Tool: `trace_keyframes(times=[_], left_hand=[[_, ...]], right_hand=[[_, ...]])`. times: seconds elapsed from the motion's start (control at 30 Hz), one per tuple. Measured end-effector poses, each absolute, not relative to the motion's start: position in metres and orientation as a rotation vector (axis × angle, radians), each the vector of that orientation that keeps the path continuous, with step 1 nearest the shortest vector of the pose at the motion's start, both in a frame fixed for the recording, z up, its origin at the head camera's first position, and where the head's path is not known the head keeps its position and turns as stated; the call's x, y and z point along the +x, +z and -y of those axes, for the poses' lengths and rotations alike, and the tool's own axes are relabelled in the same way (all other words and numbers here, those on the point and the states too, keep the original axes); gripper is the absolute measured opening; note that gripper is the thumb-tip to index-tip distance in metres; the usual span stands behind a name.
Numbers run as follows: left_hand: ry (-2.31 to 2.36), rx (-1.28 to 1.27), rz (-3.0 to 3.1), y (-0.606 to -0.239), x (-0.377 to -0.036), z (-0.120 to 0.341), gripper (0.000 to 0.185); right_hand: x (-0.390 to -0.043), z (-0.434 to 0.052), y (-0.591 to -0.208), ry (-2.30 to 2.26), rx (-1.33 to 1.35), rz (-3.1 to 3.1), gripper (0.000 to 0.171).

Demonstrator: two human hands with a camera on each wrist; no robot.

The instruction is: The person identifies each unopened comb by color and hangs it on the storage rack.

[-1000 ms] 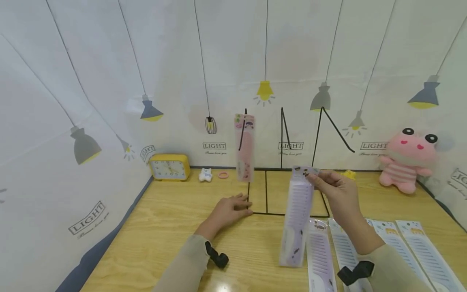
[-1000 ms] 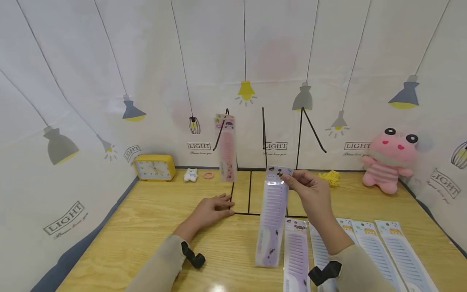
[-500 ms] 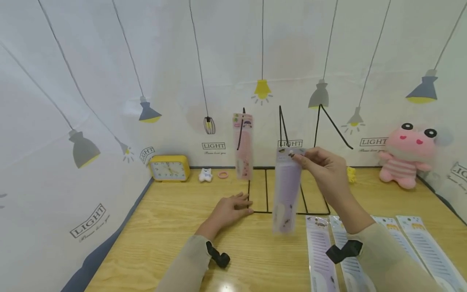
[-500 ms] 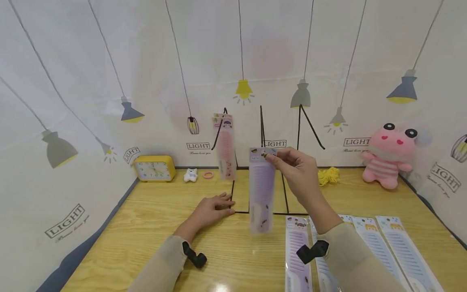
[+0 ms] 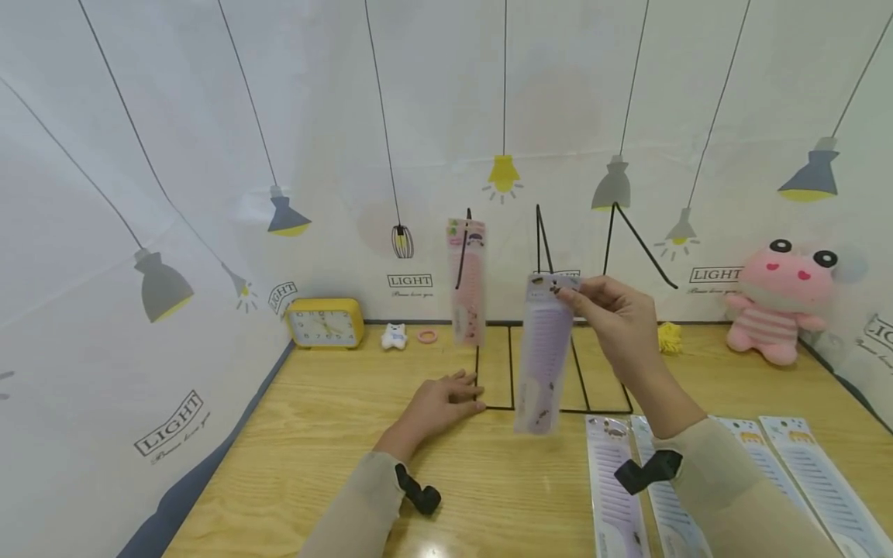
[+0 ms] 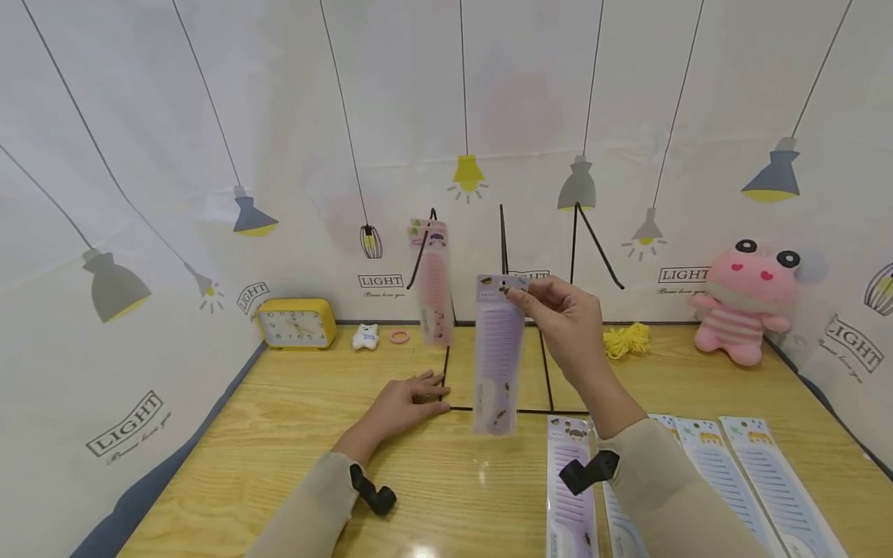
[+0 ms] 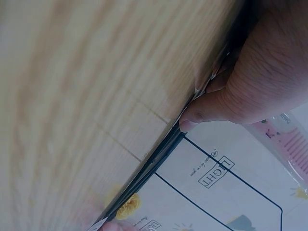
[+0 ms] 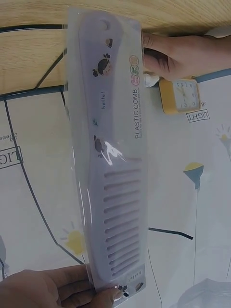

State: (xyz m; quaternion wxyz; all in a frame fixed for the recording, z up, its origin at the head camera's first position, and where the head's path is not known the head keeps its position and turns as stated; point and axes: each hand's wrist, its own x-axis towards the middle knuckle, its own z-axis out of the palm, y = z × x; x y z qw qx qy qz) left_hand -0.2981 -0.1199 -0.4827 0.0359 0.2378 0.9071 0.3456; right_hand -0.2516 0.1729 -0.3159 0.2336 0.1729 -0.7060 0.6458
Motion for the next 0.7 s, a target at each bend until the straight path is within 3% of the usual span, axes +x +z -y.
trace_keyframes(times=[0.3, 0.7], left_hand=[[1.063, 0.738, -2.785, -0.484, -0.298, 0.12, 0.044], [1.076, 0.747, -2.788, -0.484, -0.299, 0.12, 0.043]], right_hand=[[-0.258, -0.173, -0.319, 1.741, 0.44, 1.962, 0.027], [-0.291, -0.174, -0.314, 1.676, 0.31, 2.049, 0.037]])
